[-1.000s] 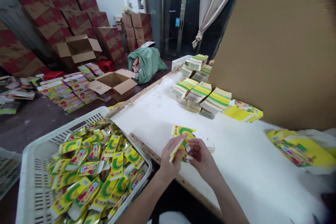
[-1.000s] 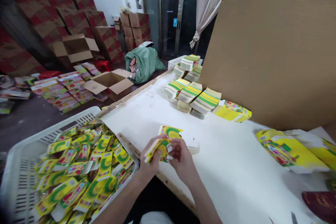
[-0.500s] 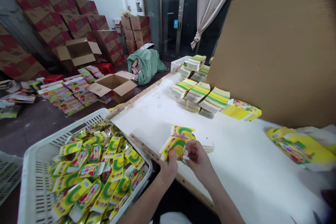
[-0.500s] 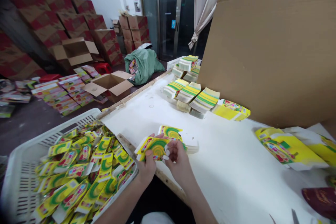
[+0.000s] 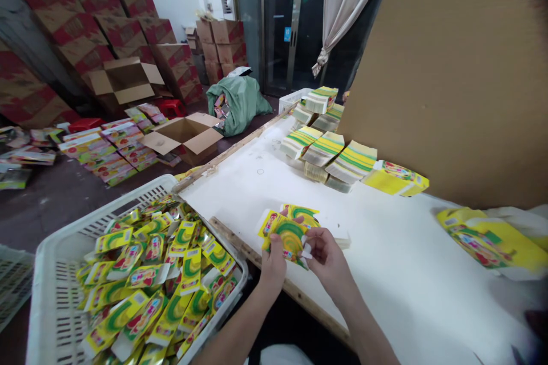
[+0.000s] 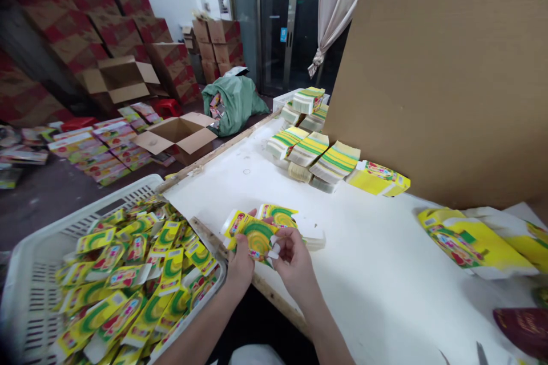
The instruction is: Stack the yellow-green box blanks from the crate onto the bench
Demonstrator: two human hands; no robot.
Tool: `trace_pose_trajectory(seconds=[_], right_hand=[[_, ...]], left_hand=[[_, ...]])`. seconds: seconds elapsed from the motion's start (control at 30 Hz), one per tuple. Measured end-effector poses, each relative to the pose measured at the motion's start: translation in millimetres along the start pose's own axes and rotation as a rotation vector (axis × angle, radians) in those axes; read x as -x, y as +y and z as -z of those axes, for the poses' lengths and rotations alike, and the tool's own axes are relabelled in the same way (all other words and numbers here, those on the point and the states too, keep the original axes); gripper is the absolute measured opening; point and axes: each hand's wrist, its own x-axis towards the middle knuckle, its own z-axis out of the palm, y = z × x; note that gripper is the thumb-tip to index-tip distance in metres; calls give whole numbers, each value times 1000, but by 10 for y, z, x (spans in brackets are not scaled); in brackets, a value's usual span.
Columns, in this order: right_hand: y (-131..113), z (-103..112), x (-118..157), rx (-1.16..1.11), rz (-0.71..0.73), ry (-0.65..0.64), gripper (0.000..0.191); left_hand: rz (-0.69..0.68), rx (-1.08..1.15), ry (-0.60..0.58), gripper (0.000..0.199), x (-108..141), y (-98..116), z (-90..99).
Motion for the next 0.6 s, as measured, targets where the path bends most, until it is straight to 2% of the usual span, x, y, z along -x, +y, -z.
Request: trace_pose_trajectory(seconds=[0.07,0.17,0.37,0.43,0.6], right_hand=[[4,12,-3,-81,-54,-22,33],[31,14,-10,-132,-86,-22,34],[26,-24,13,74,-2,74,35],[9,-16,34,64,31,76,38],[28,21,55,-151,18,16,44]], left_hand=[[45,70,9,53,-9,-14,14],[-9,47,-43,51,-1,12,14],[-204,70,-197,49,43,72,-60],[-195,105,-196,49,50,55,-84],[-140,219,-182,54,67,43,-125]])
